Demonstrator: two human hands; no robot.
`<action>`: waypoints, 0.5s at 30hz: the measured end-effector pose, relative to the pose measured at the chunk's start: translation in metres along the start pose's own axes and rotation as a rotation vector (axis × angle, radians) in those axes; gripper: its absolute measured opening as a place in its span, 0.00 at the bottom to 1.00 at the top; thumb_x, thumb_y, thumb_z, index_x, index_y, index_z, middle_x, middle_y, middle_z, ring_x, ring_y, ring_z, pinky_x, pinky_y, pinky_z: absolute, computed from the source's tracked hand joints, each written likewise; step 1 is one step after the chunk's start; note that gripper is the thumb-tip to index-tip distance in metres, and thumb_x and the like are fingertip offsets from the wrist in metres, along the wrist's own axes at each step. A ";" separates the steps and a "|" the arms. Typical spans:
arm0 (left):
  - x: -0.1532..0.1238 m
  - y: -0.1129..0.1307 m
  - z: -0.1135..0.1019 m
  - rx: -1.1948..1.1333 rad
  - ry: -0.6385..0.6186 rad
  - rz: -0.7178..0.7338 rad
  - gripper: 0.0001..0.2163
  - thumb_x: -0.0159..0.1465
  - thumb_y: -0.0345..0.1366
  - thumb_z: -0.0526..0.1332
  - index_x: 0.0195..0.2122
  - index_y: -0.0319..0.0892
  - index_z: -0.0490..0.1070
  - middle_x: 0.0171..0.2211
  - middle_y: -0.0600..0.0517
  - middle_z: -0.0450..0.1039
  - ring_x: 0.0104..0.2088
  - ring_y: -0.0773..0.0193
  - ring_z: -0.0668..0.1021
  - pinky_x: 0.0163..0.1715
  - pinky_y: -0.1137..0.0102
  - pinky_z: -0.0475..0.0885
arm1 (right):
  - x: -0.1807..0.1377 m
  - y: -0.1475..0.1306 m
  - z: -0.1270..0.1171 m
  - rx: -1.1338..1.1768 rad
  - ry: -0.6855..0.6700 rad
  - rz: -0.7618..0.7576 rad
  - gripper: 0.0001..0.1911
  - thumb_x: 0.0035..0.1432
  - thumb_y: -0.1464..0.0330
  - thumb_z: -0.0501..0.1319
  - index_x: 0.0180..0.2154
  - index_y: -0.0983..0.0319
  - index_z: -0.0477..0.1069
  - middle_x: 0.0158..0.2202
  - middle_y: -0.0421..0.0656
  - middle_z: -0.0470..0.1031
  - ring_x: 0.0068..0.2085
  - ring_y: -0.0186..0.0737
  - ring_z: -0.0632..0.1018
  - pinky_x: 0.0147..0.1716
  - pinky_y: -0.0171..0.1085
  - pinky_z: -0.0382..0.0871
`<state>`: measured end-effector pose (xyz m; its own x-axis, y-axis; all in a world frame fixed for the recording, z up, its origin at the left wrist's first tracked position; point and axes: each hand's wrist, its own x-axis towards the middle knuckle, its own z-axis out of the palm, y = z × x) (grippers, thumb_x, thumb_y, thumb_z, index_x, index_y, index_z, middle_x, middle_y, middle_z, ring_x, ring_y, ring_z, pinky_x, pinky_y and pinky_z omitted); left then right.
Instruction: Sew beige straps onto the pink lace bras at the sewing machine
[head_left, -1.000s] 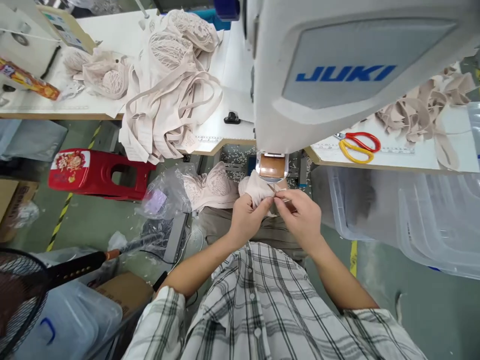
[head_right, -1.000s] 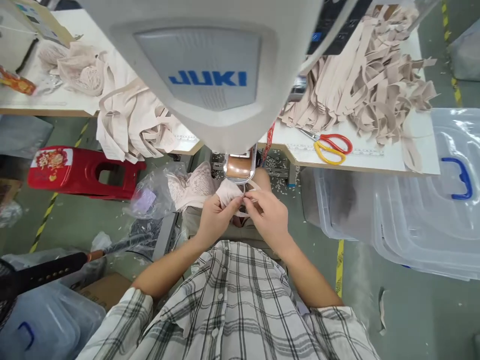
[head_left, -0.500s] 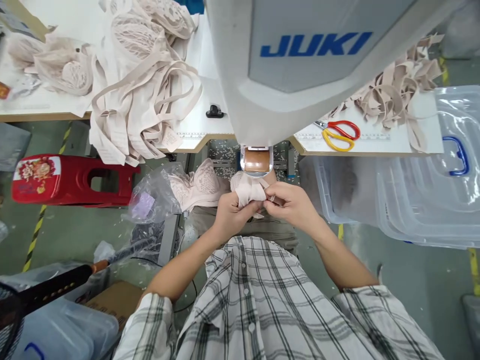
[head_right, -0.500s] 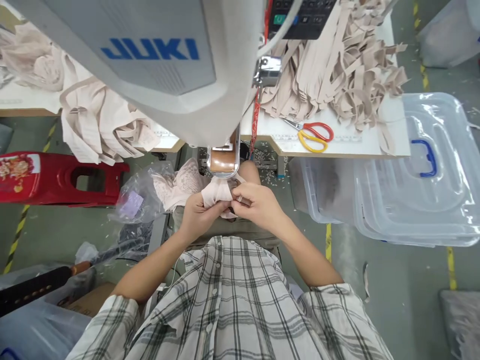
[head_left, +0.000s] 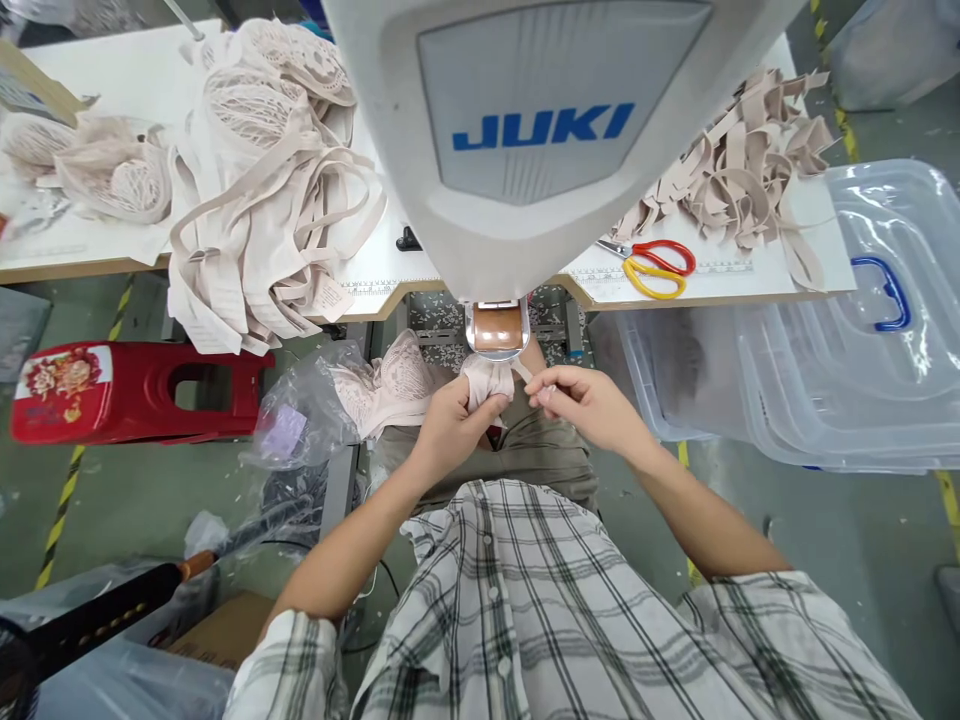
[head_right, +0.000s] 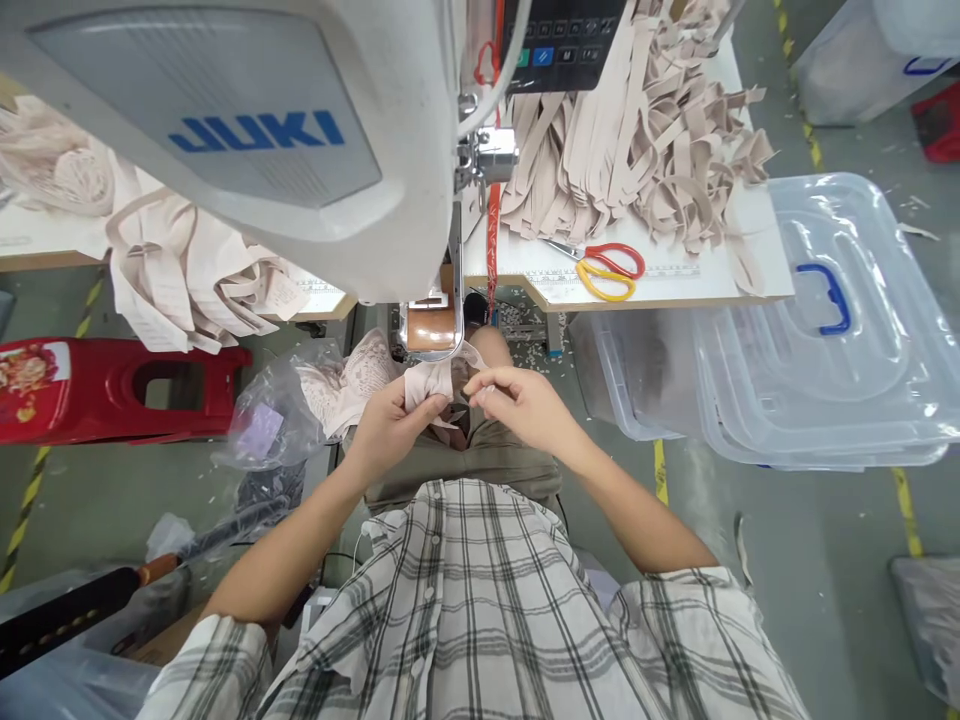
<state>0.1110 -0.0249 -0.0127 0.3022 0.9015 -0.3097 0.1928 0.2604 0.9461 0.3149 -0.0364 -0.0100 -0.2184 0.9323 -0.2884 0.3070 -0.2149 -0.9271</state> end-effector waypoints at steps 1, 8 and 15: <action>0.002 0.001 -0.002 0.012 -0.016 0.004 0.11 0.60 0.45 0.68 0.30 0.42 0.74 0.25 0.53 0.75 0.27 0.61 0.77 0.29 0.70 0.72 | -0.001 0.000 -0.003 0.022 0.011 0.016 0.12 0.57 0.62 0.58 0.40 0.61 0.73 0.33 0.42 0.80 0.29 0.36 0.76 0.30 0.36 0.67; 0.005 0.010 0.000 0.025 -0.139 0.024 0.09 0.62 0.43 0.66 0.37 0.42 0.75 0.32 0.50 0.78 0.33 0.58 0.79 0.33 0.68 0.75 | -0.008 -0.011 -0.010 -0.136 -0.018 -0.088 0.10 0.58 0.69 0.57 0.42 0.57 0.61 0.30 0.36 0.80 0.30 0.36 0.76 0.30 0.34 0.62; 0.003 0.021 0.005 0.020 -0.163 -0.013 0.09 0.59 0.42 0.69 0.31 0.42 0.77 0.26 0.52 0.76 0.30 0.60 0.77 0.31 0.69 0.75 | -0.005 -0.020 -0.014 -0.205 -0.135 -0.093 0.05 0.58 0.70 0.57 0.36 0.57 0.60 0.23 0.30 0.69 0.25 0.33 0.68 0.29 0.34 0.58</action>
<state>0.1211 -0.0183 0.0053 0.4469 0.8294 -0.3351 0.2162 0.2634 0.9402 0.3230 -0.0327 0.0139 -0.3717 0.8952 -0.2460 0.4583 -0.0535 -0.8872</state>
